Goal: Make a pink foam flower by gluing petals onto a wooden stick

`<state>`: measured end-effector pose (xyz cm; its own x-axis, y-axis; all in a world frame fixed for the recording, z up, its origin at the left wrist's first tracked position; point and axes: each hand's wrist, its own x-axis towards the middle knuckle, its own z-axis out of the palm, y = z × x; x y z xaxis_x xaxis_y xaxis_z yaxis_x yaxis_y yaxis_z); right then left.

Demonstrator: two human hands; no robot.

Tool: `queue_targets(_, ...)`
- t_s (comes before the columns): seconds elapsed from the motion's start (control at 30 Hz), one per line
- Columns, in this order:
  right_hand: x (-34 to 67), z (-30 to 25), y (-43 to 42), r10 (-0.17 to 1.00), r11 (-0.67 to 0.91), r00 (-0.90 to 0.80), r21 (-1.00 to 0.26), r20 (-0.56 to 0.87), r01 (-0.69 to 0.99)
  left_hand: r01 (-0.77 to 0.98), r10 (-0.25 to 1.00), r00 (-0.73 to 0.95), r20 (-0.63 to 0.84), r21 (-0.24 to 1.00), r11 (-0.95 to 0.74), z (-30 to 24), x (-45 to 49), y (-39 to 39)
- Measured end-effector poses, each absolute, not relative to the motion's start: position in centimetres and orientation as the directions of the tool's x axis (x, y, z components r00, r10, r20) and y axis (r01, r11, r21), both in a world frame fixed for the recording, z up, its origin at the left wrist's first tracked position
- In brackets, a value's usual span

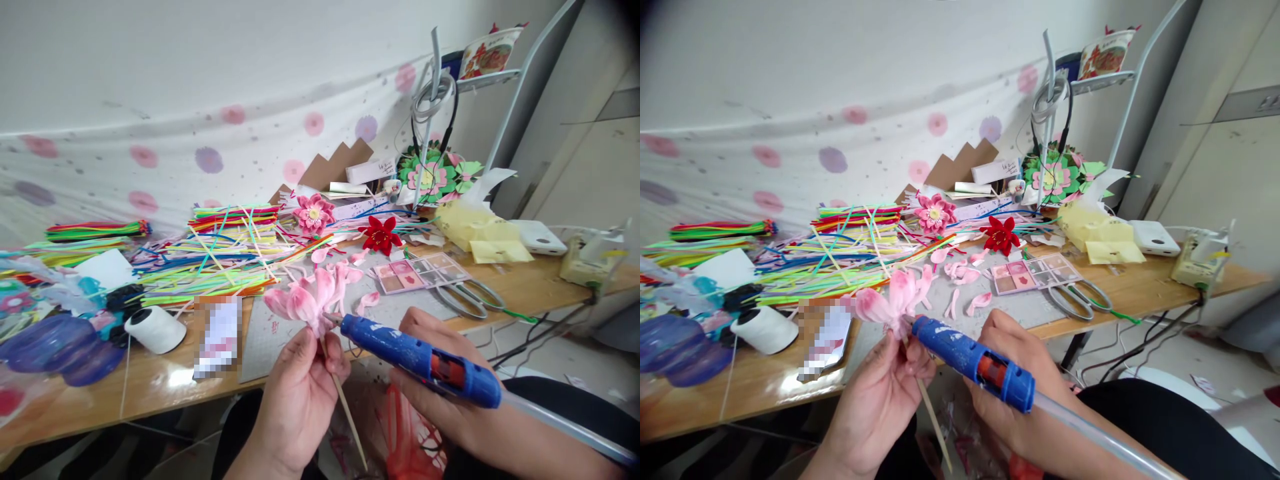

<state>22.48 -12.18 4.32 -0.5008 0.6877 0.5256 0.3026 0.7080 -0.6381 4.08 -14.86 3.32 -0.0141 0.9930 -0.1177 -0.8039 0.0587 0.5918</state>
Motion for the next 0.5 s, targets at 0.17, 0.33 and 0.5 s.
queue_targets(0.17, 22.41, 4.52, -12.19, 0.657, 0.740, -0.504, -0.606, 0.560, 0.292, -0.810, 0.994, 0.012, -0.111, 0.582, 0.075, 3.38, 4.06, -14.99)
queue_targets(0.33, 22.37, 4.78, -12.22, 0.675, 0.725, -0.513, -0.609, 0.531, 0.323, -0.799, 0.996, 0.001, -0.093, 0.599, 0.057, 3.58, 3.95, -15.05)
queue_targets(0.5, 22.53, 4.97, -12.36, 0.719, 0.664, -0.521, -0.678, 0.460, 0.317, -0.784, 0.988, -0.072, -0.133, 0.620, 0.026, 3.46, 4.10, -14.77)
